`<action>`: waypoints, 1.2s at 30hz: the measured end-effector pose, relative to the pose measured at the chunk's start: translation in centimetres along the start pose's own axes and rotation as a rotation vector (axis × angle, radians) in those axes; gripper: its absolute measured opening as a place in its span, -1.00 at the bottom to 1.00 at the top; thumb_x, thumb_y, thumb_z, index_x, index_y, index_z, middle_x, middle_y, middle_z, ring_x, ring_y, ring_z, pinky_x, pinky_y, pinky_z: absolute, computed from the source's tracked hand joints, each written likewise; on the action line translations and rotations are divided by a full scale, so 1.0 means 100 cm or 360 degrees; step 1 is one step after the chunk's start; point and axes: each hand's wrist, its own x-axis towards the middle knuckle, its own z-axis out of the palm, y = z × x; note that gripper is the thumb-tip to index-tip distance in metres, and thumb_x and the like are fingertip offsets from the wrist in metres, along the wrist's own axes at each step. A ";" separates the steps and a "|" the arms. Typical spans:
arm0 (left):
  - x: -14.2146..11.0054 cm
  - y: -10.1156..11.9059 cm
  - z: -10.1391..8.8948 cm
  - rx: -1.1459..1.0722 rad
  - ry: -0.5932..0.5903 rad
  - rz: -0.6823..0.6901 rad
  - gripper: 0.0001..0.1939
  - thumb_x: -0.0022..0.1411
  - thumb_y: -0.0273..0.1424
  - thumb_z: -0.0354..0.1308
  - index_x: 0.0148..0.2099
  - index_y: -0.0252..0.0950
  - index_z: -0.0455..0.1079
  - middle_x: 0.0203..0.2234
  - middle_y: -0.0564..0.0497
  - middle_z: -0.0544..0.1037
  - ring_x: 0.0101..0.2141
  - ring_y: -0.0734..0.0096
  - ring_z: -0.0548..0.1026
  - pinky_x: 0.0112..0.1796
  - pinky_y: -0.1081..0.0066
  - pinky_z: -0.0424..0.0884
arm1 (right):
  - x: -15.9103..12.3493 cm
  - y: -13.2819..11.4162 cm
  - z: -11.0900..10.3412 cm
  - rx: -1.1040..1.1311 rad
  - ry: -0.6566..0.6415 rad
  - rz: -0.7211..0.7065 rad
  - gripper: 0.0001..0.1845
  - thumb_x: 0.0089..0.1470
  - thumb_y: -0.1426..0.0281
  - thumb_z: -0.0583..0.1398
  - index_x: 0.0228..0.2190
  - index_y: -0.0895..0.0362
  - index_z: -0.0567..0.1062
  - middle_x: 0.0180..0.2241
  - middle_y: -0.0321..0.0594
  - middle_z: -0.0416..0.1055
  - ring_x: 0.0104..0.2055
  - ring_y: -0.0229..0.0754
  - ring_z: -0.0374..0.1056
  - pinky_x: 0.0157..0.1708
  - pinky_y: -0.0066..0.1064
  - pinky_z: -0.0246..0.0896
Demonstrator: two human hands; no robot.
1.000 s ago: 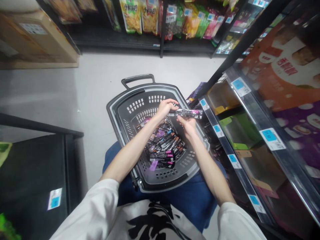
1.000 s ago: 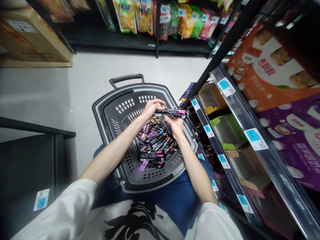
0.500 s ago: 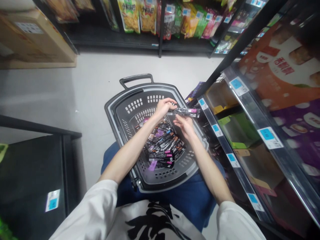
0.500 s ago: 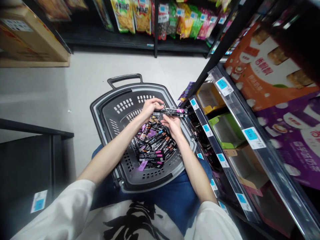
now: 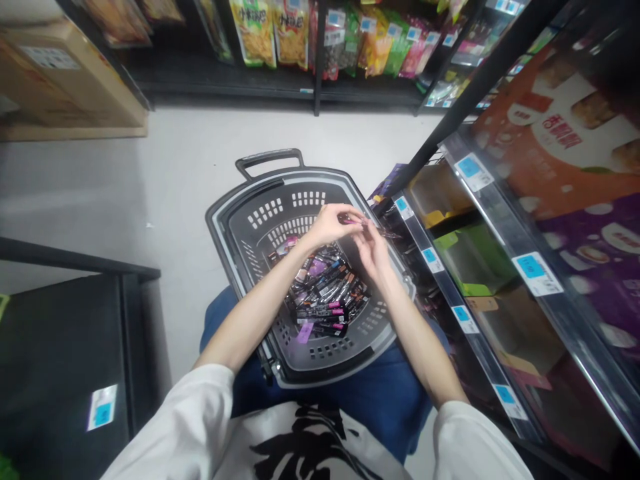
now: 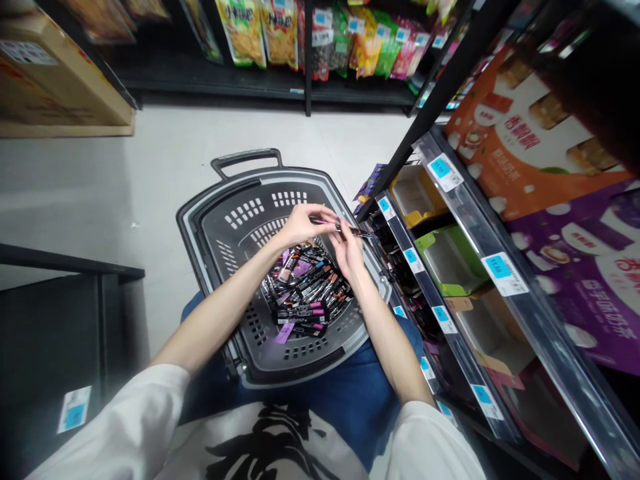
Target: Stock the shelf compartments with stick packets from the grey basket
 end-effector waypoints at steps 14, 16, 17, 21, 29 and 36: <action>0.005 -0.013 -0.002 -0.0244 0.0007 -0.0296 -0.68 0.00 -0.43 0.40 -0.14 -0.38 0.57 -0.21 -0.16 0.65 -0.23 0.31 0.59 -0.09 0.19 0.50 | 0.003 -0.004 -0.007 -0.0115 -0.0065 -0.0053 -0.40 0.35 -0.07 -0.06 0.04 0.08 0.47 0.15 -0.11 0.49 0.18 -0.10 0.43 0.12 -0.11 0.42; 0.004 -0.011 -0.004 -0.0381 -0.0070 -0.0368 -0.61 -0.07 -0.44 0.43 -0.12 -0.39 0.55 -0.19 -0.18 0.64 -0.23 0.30 0.60 -0.11 0.19 0.51 | 0.002 -0.004 -0.006 -0.0095 -0.0086 -0.0066 -0.34 0.35 -0.10 -0.11 0.03 0.10 0.48 0.15 -0.10 0.48 0.21 -0.08 0.41 0.15 -0.08 0.39; 0.004 -0.009 -0.005 -0.0438 -0.0121 -0.0413 -0.56 -0.10 -0.45 0.44 -0.10 -0.39 0.53 -0.19 -0.18 0.63 -0.24 0.30 0.60 -0.14 0.20 0.52 | 0.001 -0.005 -0.005 -0.0090 -0.0093 -0.0074 -0.33 0.35 -0.11 -0.12 0.02 0.11 0.49 0.15 -0.09 0.48 0.22 -0.07 0.40 0.16 -0.06 0.38; 0.000 -0.001 -0.006 -0.0495 -0.0389 -0.0584 -0.48 -0.24 -0.46 0.52 -0.15 -0.37 0.49 -0.32 -0.11 0.61 -0.32 0.31 0.58 -0.28 0.28 0.52 | -0.002 -0.005 0.001 -0.0087 -0.0111 -0.0056 -0.33 0.36 -0.09 -0.12 -0.02 0.13 0.51 0.12 -0.04 0.50 0.25 -0.05 0.37 0.17 -0.02 0.37; -0.004 -0.002 -0.001 -0.0345 -0.0683 -0.0649 -0.62 -0.22 -0.38 0.54 -0.36 -0.35 0.46 -0.44 -0.01 0.50 -0.47 0.42 0.51 -0.43 0.34 0.47 | -0.003 -0.001 0.005 -0.0095 -0.0106 0.0073 -0.35 0.39 -0.04 -0.12 -0.01 0.15 0.51 0.03 -0.03 0.57 0.19 -0.05 0.43 0.11 -0.09 0.44; -0.004 -0.004 -0.002 -0.0320 -0.0712 -0.0590 -0.66 -0.19 -0.41 0.51 -0.36 -0.33 0.46 -0.49 0.02 0.51 -0.50 0.44 0.50 -0.42 0.37 0.43 | -0.003 -0.001 0.006 -0.0164 -0.0132 0.0056 -0.39 0.34 -0.07 -0.04 -0.05 0.14 0.53 0.02 -0.04 0.57 0.14 -0.05 0.46 0.05 -0.13 0.48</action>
